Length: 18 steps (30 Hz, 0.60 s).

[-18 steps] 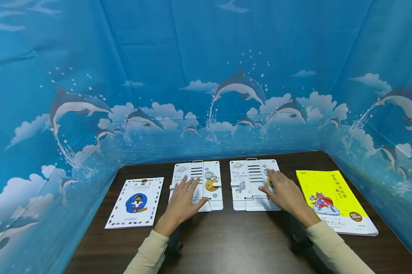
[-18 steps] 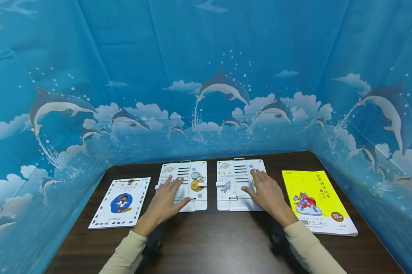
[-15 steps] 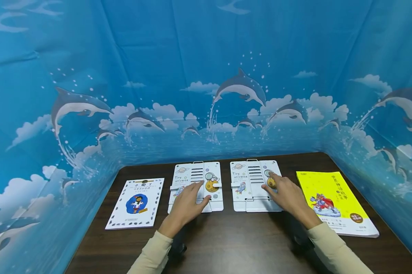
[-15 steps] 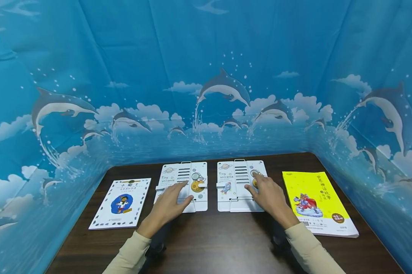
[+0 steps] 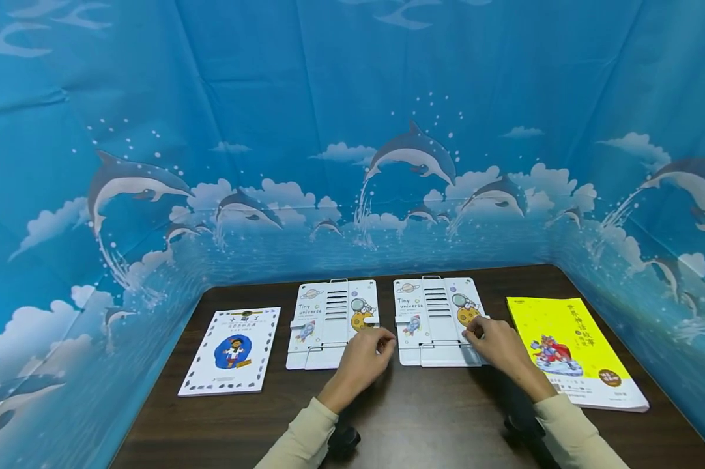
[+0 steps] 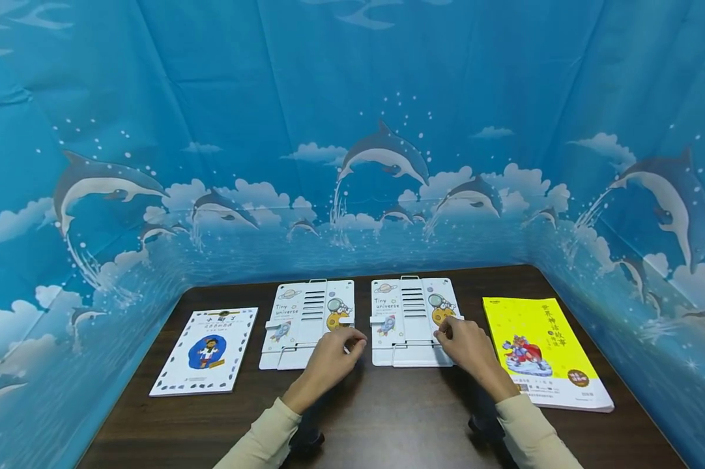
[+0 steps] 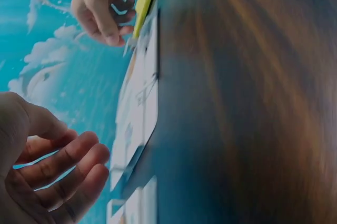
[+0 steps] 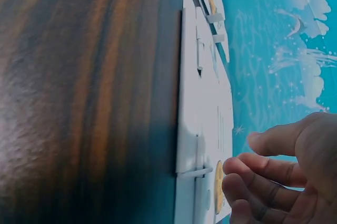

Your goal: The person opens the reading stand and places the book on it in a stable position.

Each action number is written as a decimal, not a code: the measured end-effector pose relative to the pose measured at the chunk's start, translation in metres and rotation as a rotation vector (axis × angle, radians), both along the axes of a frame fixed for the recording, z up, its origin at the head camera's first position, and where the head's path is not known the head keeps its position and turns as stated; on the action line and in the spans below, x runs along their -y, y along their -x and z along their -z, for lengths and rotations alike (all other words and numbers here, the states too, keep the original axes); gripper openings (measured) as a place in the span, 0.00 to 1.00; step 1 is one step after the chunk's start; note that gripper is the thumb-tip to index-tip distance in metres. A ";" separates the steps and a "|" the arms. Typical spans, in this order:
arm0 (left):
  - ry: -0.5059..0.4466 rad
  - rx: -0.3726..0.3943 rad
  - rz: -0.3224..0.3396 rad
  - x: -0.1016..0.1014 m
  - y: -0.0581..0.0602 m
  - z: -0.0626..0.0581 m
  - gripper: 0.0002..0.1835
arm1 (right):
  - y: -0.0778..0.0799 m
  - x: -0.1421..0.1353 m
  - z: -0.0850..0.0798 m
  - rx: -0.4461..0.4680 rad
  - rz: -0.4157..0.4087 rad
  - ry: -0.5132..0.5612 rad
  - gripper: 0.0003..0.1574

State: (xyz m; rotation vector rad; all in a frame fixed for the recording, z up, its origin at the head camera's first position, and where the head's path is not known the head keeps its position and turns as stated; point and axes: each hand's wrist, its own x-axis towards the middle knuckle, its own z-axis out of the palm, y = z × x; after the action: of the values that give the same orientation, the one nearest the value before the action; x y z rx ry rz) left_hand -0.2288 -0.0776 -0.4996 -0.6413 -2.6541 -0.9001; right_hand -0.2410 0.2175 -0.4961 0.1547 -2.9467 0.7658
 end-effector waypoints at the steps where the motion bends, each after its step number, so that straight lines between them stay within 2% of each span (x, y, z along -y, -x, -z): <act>1: -0.015 0.005 0.004 -0.004 0.000 0.003 0.04 | -0.001 -0.001 0.002 0.011 0.001 0.005 0.13; 7: -0.088 0.055 0.036 -0.024 0.002 0.017 0.05 | -0.003 -0.005 0.010 0.061 0.012 0.038 0.11; 13: -0.076 0.113 0.077 -0.039 0.003 0.024 0.05 | -0.008 -0.011 0.017 0.087 0.018 0.061 0.10; 18: -0.108 0.192 0.079 -0.048 0.006 0.030 0.05 | -0.010 -0.014 0.018 0.163 0.024 0.111 0.09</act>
State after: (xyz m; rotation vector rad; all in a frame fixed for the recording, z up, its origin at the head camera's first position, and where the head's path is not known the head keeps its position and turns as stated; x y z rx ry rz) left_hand -0.2350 -0.0295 -0.5301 -0.6682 -2.7383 -1.1738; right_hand -0.2309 0.2317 -0.5145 0.0512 -3.0396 0.9809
